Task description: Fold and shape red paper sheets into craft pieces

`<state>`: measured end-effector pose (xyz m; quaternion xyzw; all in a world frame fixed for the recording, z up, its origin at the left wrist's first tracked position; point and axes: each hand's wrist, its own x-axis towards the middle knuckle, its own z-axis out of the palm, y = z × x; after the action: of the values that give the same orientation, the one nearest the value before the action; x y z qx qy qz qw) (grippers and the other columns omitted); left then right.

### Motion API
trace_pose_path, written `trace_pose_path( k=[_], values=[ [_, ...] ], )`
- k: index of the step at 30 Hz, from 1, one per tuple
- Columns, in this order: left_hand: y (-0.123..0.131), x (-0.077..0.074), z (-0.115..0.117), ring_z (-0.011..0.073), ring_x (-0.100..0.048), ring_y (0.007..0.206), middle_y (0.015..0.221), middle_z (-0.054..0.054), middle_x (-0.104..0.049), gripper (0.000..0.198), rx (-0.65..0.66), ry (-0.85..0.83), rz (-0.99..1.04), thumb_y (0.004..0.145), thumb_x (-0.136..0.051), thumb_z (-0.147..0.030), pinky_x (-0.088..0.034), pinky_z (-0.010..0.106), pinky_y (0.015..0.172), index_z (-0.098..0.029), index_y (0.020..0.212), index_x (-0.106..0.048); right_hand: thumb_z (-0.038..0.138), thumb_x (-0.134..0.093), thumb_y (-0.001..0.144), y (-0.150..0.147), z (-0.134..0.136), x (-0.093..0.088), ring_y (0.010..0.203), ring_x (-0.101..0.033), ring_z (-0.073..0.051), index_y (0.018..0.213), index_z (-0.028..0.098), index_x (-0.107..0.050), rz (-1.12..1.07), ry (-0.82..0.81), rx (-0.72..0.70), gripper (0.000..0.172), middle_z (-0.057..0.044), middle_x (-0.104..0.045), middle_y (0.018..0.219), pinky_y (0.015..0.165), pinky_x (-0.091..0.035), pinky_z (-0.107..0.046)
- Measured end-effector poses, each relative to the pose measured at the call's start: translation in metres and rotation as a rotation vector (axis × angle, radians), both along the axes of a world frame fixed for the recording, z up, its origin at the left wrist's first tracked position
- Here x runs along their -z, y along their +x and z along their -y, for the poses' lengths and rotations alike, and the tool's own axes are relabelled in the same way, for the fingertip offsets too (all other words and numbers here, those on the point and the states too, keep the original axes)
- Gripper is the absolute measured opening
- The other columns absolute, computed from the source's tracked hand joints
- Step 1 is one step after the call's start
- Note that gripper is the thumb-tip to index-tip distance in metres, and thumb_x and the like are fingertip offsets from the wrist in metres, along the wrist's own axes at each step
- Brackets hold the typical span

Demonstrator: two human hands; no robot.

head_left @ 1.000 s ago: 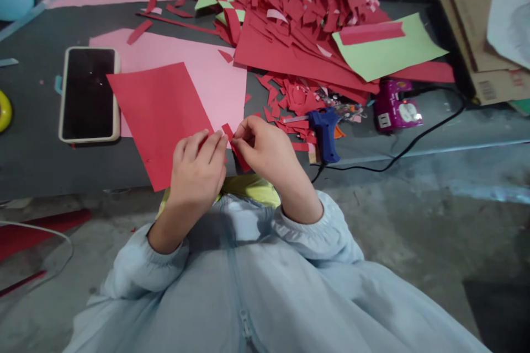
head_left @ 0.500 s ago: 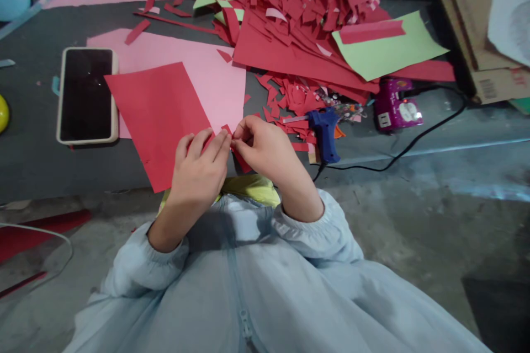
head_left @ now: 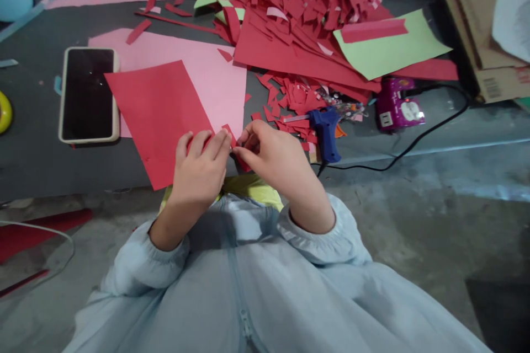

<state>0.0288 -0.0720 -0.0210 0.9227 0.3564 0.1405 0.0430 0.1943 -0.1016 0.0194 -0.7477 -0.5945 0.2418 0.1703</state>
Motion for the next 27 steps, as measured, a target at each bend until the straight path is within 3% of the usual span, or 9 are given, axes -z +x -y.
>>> trace_pose_path(
  k=[5, 11, 16, 27],
  values=[
    [0.0, -0.002, 0.003, 0.0291, -0.053, 0.124, 0.139, 0.012, -0.063, 0.04, 0.018, 0.012, -0.033, 0.097, -0.044, -0.018, -0.037, 0.053, 0.11, -0.015, 0.134, -0.06, 0.019, -0.072, 0.081, 0.004, 0.015, -0.004, 0.065, -0.059, -0.014, 0.086, 0.021, -0.064, 0.026, -0.04, -0.056, 0.009, 0.003, -0.069, 0.073, 0.062, -0.033, -0.026],
    [-0.002, -0.006, 0.003, 0.0301, -0.052, 0.127, 0.146, 0.013, -0.056, 0.041, 0.057, -0.011, -0.093, 0.095, -0.046, -0.018, -0.035, 0.057, 0.113, -0.022, 0.134, -0.06, 0.019, -0.071, 0.083, 0.008, 0.027, 0.005, 0.067, -0.058, -0.013, 0.087, 0.02, -0.066, 0.038, 0.018, -0.086, 0.006, 0.001, -0.069, 0.078, 0.063, -0.035, -0.025],
    [-0.002, -0.009, 0.006, 0.0309, -0.05, 0.131, 0.151, 0.016, -0.051, 0.047, 0.064, -0.08, -0.078, 0.092, -0.046, -0.013, -0.034, 0.058, 0.114, -0.019, 0.138, -0.057, 0.019, -0.067, 0.087, 0.01, 0.035, 0.008, 0.071, -0.058, -0.015, 0.089, 0.02, -0.069, 0.056, 0.066, -0.139, 0.003, -0.001, -0.067, 0.081, 0.064, -0.037, -0.026],
    [0.0, -0.009, 0.009, 0.0326, -0.046, 0.138, 0.152, 0.018, -0.048, 0.048, 0.041, -0.076, -0.084, 0.092, -0.046, -0.012, -0.031, 0.06, 0.116, -0.015, 0.14, -0.054, 0.029, -0.059, 0.096, 0.019, 0.052, 0.024, 0.074, -0.058, -0.016, 0.105, 0.022, -0.078, 0.165, 0.242, -0.278, 0.022, -0.004, -0.063, 0.078, 0.067, -0.041, -0.028]
  ],
)
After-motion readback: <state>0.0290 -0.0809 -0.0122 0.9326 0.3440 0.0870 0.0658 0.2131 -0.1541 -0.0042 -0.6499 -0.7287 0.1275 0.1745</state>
